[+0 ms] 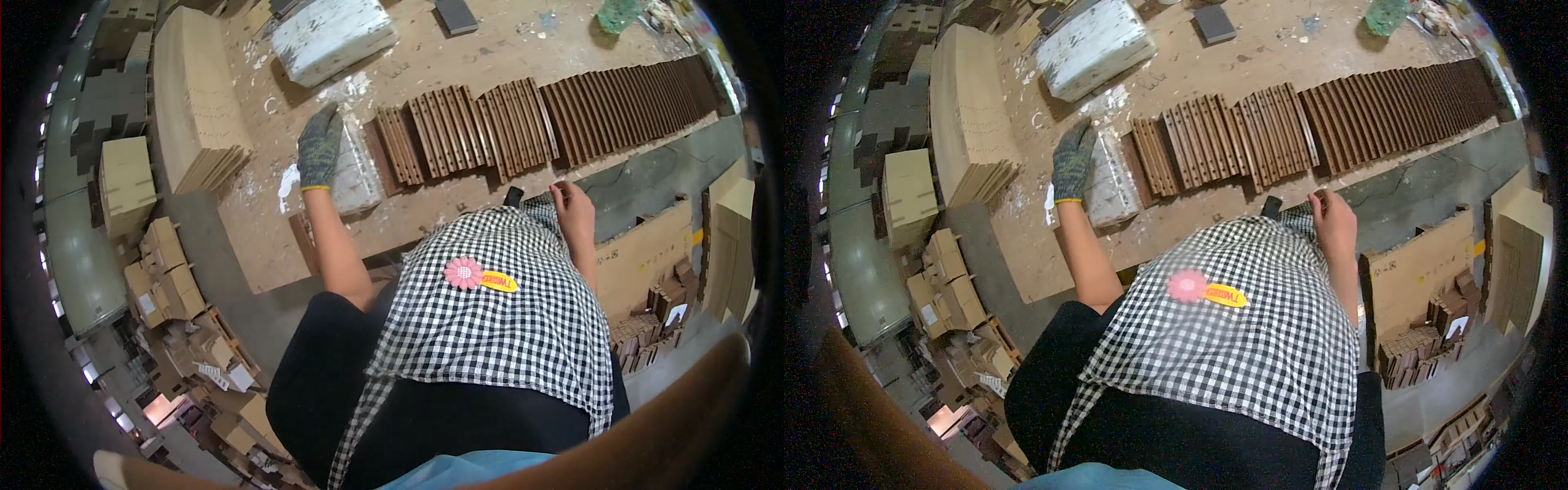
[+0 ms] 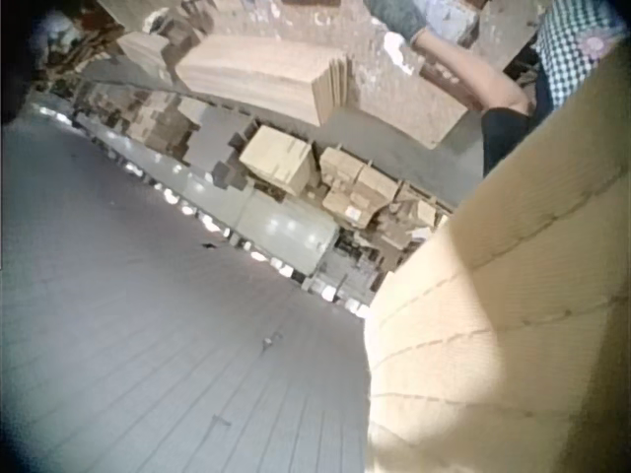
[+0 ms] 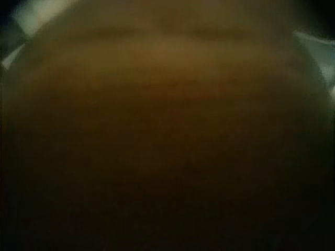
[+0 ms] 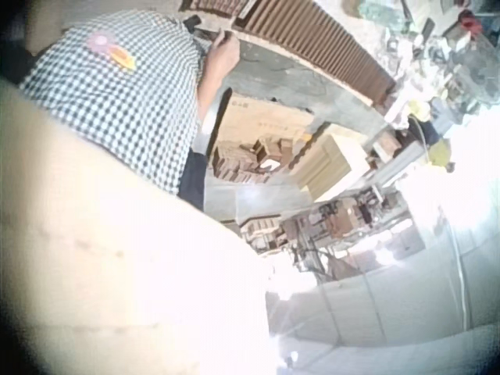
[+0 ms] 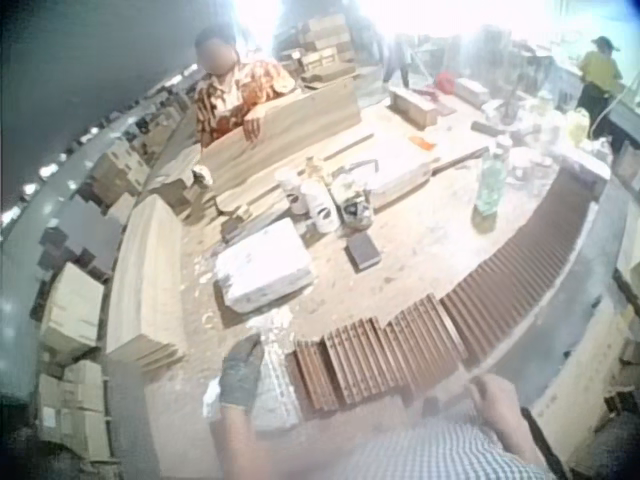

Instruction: The person aligns wooden slats into a continuous row across the workbench, then rubs a sanding block along the top surface of the slats.

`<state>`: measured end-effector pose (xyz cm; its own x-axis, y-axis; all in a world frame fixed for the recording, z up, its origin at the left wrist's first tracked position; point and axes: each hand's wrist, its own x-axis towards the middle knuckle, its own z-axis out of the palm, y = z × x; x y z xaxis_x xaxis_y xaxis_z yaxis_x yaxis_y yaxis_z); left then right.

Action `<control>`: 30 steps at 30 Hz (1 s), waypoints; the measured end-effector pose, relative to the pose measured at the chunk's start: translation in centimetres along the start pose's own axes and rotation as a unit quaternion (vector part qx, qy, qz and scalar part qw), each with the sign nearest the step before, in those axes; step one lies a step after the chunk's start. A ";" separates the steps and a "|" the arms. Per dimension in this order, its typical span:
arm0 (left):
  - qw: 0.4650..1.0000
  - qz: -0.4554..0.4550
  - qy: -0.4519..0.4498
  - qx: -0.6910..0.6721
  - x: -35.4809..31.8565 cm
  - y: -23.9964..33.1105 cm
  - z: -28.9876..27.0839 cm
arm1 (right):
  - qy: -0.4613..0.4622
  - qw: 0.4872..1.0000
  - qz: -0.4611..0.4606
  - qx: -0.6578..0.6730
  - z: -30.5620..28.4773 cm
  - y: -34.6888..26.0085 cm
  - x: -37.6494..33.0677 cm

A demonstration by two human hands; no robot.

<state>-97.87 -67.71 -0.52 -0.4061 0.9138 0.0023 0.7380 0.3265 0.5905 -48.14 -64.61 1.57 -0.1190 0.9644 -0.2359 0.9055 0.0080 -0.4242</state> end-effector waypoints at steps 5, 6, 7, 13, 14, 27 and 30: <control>0.994 0.108 0.000 -0.004 -3.7 0.1 3.5 | -0.012 1.000 -0.012 0.023 -0.9 -1.3 1.4; 0.951 0.270 0.035 0.144 -4.0 0.6 5.6 | 0.008 0.999 -0.020 0.030 -0.4 -1.4 1.0; 0.939 0.113 -0.157 0.286 -4.7 5.5 5.4 | 0.016 0.999 -0.047 0.016 0.9 -0.8 0.6; 0.930 -0.202 -0.160 0.260 -9.7 9.0 9.8 | -0.042 0.996 -0.080 -0.002 2.2 -1.2 -0.3; 0.930 -0.206 -0.163 0.258 -9.7 9.7 9.1 | -0.057 0.994 -0.087 -0.027 2.3 -1.2 -0.3; 0.939 -0.307 -0.138 0.069 -12.7 7.2 7.8 | -0.159 0.963 -0.179 -0.122 1.3 -4.7 -2.1; 0.983 -0.168 0.062 -0.030 -14.6 2.7 11.7 | -0.181 0.955 -0.173 -0.157 1.2 -4.9 -1.4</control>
<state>-83.69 -77.34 -8.41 -0.6870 0.7189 -0.1058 0.5195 0.5876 0.6204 -52.91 -66.29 2.91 -0.5149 0.7357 -0.4401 0.8573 0.4432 -0.2620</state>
